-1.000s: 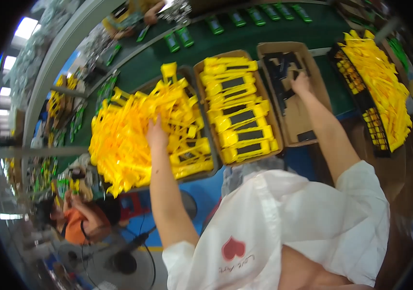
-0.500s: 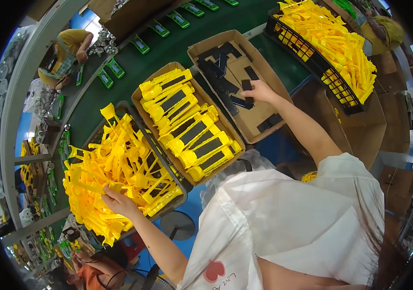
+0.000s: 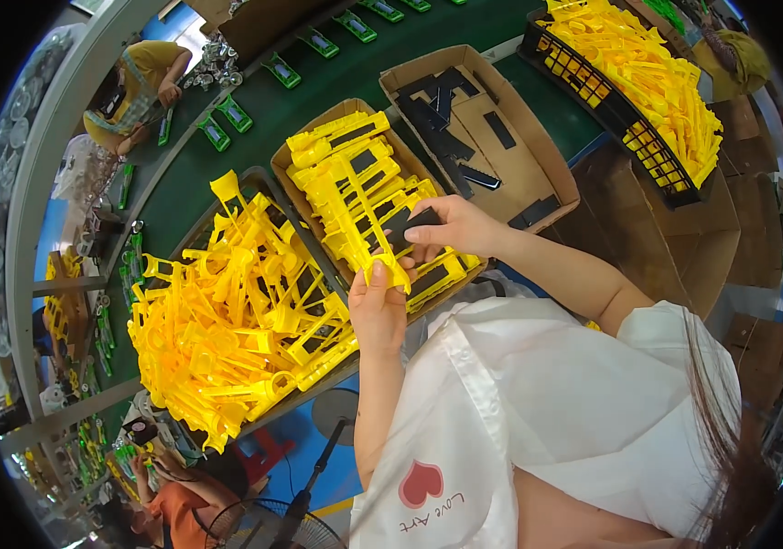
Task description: Assembling black foam inserts into yellow plastic light fixture components at a factory workstation.
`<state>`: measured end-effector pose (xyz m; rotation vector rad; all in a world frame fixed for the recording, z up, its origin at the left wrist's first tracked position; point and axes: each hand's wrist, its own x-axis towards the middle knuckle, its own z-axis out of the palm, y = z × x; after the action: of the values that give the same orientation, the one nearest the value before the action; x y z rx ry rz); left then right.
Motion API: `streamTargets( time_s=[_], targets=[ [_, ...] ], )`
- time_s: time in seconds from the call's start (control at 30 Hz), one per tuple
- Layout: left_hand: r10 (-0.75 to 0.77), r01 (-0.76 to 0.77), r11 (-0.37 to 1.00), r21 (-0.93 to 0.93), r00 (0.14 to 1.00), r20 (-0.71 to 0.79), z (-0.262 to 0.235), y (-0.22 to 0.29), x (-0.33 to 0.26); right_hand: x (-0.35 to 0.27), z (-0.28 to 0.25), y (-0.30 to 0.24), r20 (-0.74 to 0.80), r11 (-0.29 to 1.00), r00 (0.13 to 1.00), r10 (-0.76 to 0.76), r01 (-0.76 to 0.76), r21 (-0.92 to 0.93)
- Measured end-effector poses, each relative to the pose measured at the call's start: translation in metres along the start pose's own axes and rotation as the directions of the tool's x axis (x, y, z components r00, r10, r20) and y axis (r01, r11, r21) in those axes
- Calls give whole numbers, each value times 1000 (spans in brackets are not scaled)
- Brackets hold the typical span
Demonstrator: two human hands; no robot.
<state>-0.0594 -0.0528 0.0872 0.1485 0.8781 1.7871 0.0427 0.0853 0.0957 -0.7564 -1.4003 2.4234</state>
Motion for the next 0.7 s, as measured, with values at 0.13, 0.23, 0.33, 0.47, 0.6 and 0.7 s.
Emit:
streamTargets(
  time_s=[0.13,0.23,0.33,0.47,0.6,0.7],
  targets=[
    [220,-194,963,187,966,-133,-15,15,-7,-6,4,-14,-14,892,1000,4,-10,-451],
    [365,-147,787,599,894,-259,-35,33,-13,-11,-9,-30,96,855,988,124,-58,-515],
    [222,-84,729,679,968,-119,-47,38,-14,-15,-1,-44,136,820,956,258,-143,-554],
    [83,-8,763,646,993,-87,-53,37,-15,-6,17,-39,87,735,957,276,-152,-661],
    [62,9,861,508,990,-123,-49,35,-18,-5,28,-33,3,654,976,220,-145,-742],
    [87,-15,856,517,990,-114,-53,30,-19,-6,32,-30,-53,601,974,221,-179,-779]
  ],
)
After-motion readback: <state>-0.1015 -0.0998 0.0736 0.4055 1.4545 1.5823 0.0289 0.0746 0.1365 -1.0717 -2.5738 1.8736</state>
